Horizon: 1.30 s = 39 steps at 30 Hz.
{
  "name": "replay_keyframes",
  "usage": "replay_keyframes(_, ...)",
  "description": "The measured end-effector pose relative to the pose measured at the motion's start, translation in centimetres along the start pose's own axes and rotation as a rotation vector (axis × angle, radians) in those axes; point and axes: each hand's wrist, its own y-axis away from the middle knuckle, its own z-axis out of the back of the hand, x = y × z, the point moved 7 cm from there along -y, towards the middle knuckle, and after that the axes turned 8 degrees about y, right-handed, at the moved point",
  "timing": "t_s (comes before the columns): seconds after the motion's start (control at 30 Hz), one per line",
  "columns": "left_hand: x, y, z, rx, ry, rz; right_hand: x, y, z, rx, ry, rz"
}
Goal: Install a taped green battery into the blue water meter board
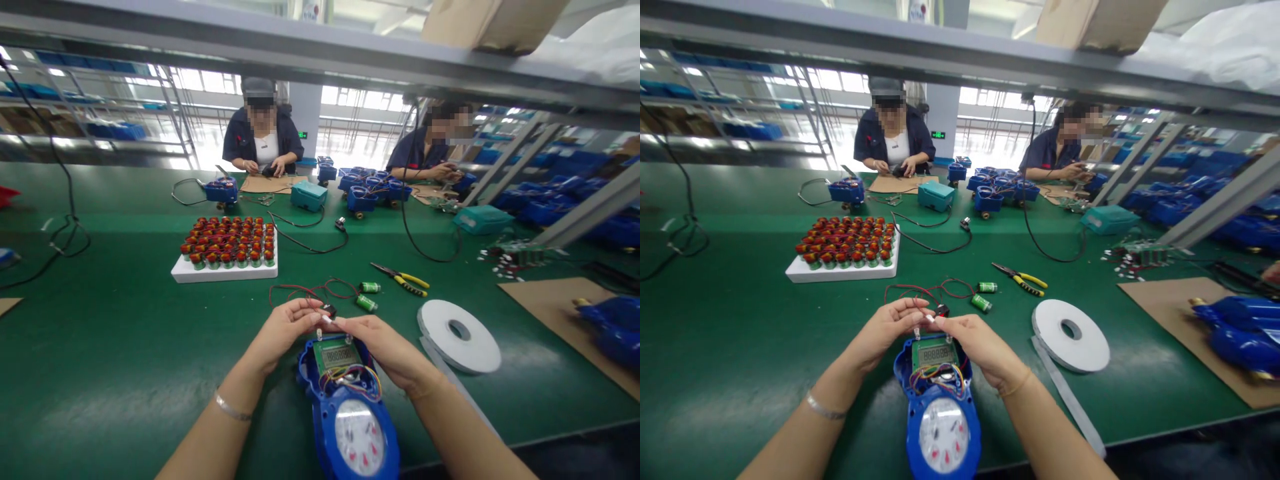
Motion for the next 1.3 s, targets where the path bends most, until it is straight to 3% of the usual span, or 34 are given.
replay_keyframes(0.2,1.1,3.2,1.3,-0.051,-0.11,0.148,-2.5,2.4,2.7,-0.165,-0.029,0.014)
replay_keyframes(0.43,2.5,6.4,1.5,-0.091,-0.258,0.183,-4.1,3.2,2.0,-0.116,-0.04,0.056)
replay_keyframes(0.7,3.7,6.3,1.8,-0.148,-0.26,0.106,-5.7,1.7,2.6,-0.136,-0.041,0.105)
replay_keyframes(1.3,4.9,5.8,2.2,-0.058,-0.173,0.049,-6.7,1.2,2.1,-0.095,-0.223,0.131)
